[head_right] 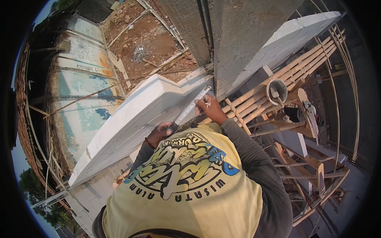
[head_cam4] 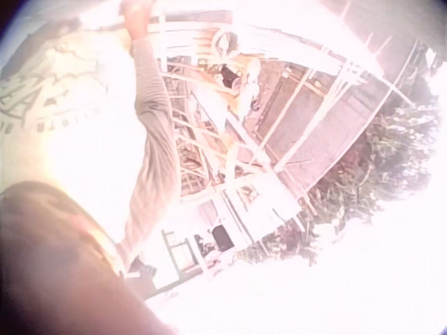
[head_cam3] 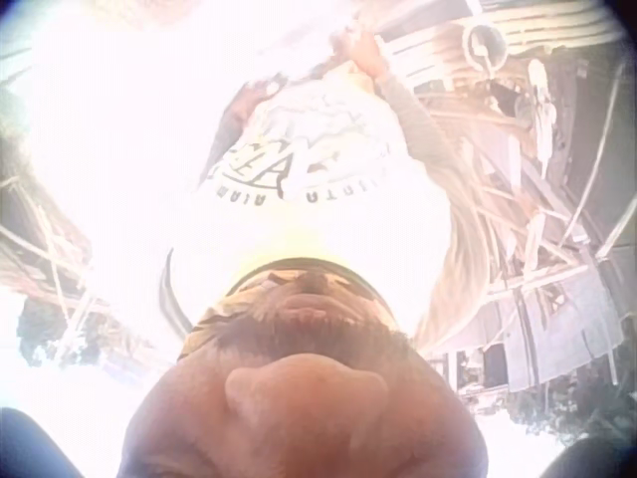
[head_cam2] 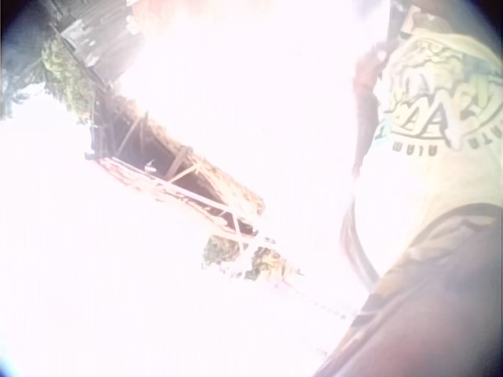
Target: The person applies mortar with a trowel, positions lightweight concrete blocks on a wall, and uses a hammer to tap them into place. They also use a saw to cut a block and a tape measure to check the alignment of the wall.
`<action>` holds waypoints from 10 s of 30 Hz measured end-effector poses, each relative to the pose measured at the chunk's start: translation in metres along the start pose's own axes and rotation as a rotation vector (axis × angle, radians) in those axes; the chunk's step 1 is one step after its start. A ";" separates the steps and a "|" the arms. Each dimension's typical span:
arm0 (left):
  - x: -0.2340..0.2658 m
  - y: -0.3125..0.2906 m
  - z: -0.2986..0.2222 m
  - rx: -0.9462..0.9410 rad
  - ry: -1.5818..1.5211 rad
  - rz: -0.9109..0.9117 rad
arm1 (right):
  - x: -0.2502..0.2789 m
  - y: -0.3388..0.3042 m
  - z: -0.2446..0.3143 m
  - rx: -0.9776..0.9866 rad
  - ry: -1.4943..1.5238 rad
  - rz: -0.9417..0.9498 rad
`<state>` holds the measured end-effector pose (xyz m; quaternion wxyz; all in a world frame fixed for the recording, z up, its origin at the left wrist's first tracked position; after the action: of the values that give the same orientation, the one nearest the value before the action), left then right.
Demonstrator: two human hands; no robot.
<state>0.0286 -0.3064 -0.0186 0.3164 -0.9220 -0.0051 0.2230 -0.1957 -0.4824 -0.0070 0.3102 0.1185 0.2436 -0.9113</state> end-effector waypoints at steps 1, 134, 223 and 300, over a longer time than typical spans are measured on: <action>-0.011 0.008 -0.011 0.012 0.040 0.075 | 0.006 -0.009 0.006 0.037 -0.031 -0.089; -0.489 0.473 0.160 0.593 1.017 0.455 | -0.129 -0.124 -0.399 0.505 2.241 -2.042; -0.879 0.857 0.361 -0.143 1.645 0.452 | 0.140 -0.232 -0.192 -0.510 1.421 -1.863; -0.994 0.917 0.587 -0.609 1.547 0.941 | 0.364 -0.208 -0.260 -0.593 1.445 -1.501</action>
<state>-1.2305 -0.8480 -0.5611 -0.1437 -0.7642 0.5190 -0.3551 -0.5920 -0.3893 -0.2851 -0.5273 0.3683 0.5898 -0.4883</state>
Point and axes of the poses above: each hand's wrist, its own y-axis towards the middle knuckle, its own x-axis out of the back of the hand, z = x × y, the point moved 4 cm from there along y, towards the middle knuckle, and after that the axes turned 5 degrees about -x, right-handed, at the moved point
